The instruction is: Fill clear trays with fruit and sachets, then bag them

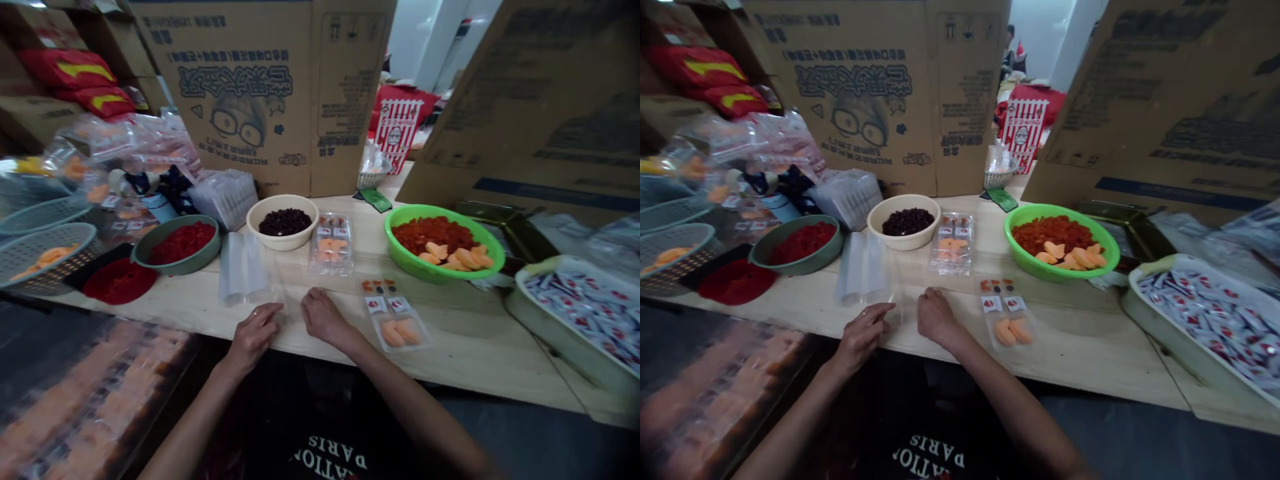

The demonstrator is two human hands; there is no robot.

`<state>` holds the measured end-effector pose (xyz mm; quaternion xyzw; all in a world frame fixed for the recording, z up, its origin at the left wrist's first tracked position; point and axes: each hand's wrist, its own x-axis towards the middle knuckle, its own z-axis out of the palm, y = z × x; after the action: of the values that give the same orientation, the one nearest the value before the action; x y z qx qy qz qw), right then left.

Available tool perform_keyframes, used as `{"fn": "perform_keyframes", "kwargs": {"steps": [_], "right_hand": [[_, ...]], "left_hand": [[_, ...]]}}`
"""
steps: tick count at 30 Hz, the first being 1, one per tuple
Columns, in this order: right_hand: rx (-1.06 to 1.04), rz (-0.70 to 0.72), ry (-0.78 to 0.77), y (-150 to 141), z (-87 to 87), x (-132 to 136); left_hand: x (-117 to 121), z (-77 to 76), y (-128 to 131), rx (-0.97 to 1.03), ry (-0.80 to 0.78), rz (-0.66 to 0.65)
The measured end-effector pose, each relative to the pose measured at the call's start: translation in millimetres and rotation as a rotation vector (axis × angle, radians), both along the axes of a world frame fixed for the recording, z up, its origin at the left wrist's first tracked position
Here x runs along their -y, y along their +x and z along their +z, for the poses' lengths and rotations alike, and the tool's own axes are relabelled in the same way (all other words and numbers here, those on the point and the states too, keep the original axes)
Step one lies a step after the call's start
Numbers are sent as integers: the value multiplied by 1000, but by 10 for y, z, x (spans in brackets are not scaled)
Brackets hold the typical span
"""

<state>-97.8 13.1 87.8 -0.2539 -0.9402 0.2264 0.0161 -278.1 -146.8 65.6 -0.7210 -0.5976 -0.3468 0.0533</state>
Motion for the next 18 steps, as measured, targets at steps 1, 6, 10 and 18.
{"fn": "perform_keyframes", "kwargs": {"steps": [1,6,10,18], "right_hand": [[-45,25,-26,145,45,-46],[-48,-526,73,1154,181,-605],[106,-871,-90,1657,91,-1043],[-78,-757,-425,1453,-46,-931]], "left_hand": [[-26,5,6,-15,19,34],[-287,-110,359,9,41,295],[-648,-312,1102,101,-103,92],[-1021,-408,1608,184,-286,-100]]}}
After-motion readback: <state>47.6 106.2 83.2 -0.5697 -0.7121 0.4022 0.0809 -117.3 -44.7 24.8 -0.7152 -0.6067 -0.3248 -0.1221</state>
